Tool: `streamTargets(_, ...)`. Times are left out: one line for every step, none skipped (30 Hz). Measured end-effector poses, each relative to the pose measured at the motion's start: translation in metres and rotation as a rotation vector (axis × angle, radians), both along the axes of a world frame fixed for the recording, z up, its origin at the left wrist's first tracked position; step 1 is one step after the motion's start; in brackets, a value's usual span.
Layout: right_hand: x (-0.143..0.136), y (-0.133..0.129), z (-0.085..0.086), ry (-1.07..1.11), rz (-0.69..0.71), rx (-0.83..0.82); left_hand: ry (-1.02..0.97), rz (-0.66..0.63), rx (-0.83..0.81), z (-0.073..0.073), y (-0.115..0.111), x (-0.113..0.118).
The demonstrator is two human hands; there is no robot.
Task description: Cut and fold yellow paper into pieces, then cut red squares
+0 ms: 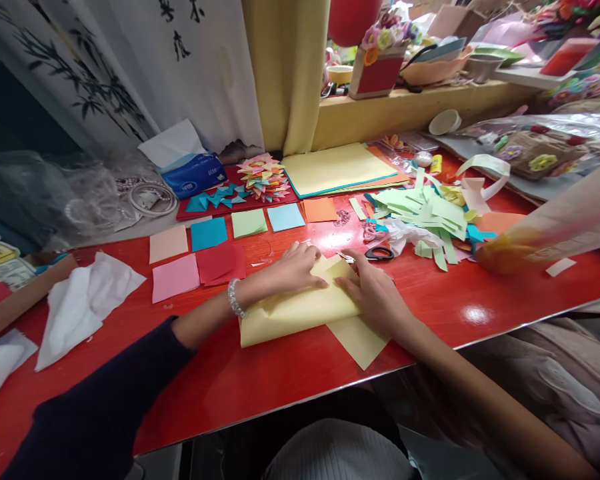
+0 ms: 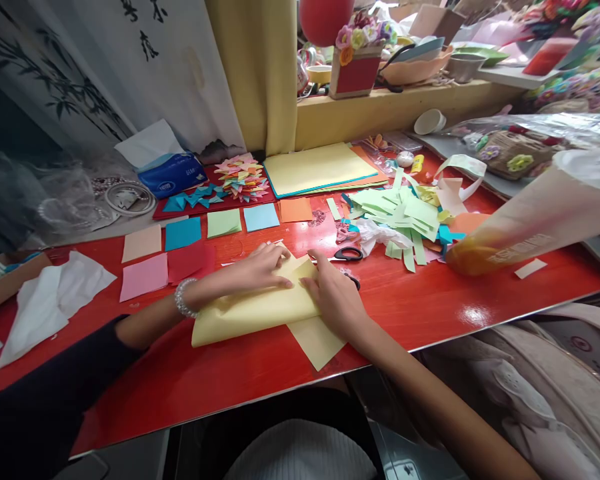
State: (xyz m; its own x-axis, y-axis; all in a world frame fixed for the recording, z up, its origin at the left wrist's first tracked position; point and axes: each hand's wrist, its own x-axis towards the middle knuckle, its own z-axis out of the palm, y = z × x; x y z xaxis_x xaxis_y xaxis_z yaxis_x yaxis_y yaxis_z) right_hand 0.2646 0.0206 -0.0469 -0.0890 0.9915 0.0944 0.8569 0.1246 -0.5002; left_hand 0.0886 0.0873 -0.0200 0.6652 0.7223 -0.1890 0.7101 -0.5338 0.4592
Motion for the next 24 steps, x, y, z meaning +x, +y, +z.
streamTargets(0.0, 0.0, 0.0, -0.002, 0.0, -0.001, 0.005, -0.003, -0.042, 0.002, 0.001, 0.001)
streamTargets(0.0, 0.0, -0.001, -0.006, 0.0, 0.003, 0.011, -0.003, -0.073, 0.004, 0.002, 0.0)
streamTargets(0.0, 0.0, -0.002, -0.011, 0.003, 0.01, 0.016, -0.001, -0.09, 0.006, 0.002, -0.002)
streamTargets(0.0, 0.0, -0.002, -0.015, 0.01, 0.017, 0.011, 0.01, -0.105, 0.007, 0.002, -0.004)
streamTargets(0.0, 0.0, -0.003, -0.016, 0.02, 0.025, -0.001, 0.029, -0.126, 0.009, 0.001, -0.006)
streamTargets(0.0, 0.0, -0.004, -0.012, 0.031, 0.032, -0.019, 0.052, -0.154, 0.009, 0.0, -0.008)
streamTargets(0.0, 0.0, -0.004, -0.006, 0.042, 0.038, -0.043, 0.075, -0.188, 0.009, 0.0, -0.009)
streamTargets(0.0, 0.0, -0.005, 0.005, 0.052, 0.041, -0.066, 0.094, -0.222, 0.008, 0.0, -0.009)
streamTargets(-0.001, 0.0, -0.005, 0.022, 0.063, 0.039, -0.084, 0.105, -0.248, 0.007, -0.001, -0.009)
streamTargets(-0.001, 0.0, -0.005, 0.047, 0.08, 0.033, -0.102, 0.112, -0.268, 0.005, -0.001, -0.009)
streamTargets(-0.001, 0.0, -0.006, 0.08, 0.099, 0.025, -0.131, 0.114, -0.292, 0.004, -0.001, -0.008)
streamTargets(-0.001, 0.001, -0.006, 0.119, 0.12, 0.023, -0.17, 0.116, -0.32, 0.003, -0.002, -0.008)
streamTargets(-0.001, 0.001, -0.005, 0.164, 0.138, 0.04, -0.211, 0.119, -0.345, 0.003, -0.003, -0.009)
streamTargets(0.0, 0.002, -0.004, 0.21, 0.145, 0.079, -0.247, 0.117, -0.36, 0.004, -0.005, -0.01)
streamTargets(0.001, 0.003, -0.001, 0.256, 0.133, 0.137, -0.287, 0.12, -0.369, 0.006, -0.008, -0.012)
streamTargets(0.003, 0.005, 0.002, 0.308, 0.101, 0.199, -0.333, 0.137, -0.379, 0.01, -0.011, -0.014)
streamTargets(0.005, 0.006, 0.007, 0.379, 0.057, 0.25, -0.384, 0.17, -0.39, 0.016, -0.015, -0.017)
streamTargets(0.008, 0.008, 0.014, 0.472, 0.01, 0.271, -0.47, 0.237, -0.411, 0.023, -0.019, -0.02)
streamTargets(0.01, 0.009, 0.022, 0.597, -0.03, 0.247, -0.583, 0.323, -0.454, 0.03, -0.023, -0.024)
streamTargets(0.012, 0.012, 0.03, 0.748, -0.046, 0.176, -0.706, 0.406, -0.467, 0.037, -0.028, -0.027)
streamTargets(0.012, 0.014, 0.039, 0.896, -0.038, 0.064, -0.818, 0.473, -0.454, 0.043, -0.032, -0.03)
streamTargets(0.012, 0.018, 0.047, 1.017, -0.001, -0.069, -0.912, 0.524, -0.429, 0.048, -0.036, -0.033)
streamTargets(0.01, 0.022, 0.055, 1.099, 0.056, -0.207, -0.986, 0.569, -0.399, 0.051, -0.04, -0.035)
streamTargets(0.007, 0.026, 0.061, 1.14, 0.125, -0.332, -1.041, 0.604, -0.37, 0.053, -0.044, -0.038)
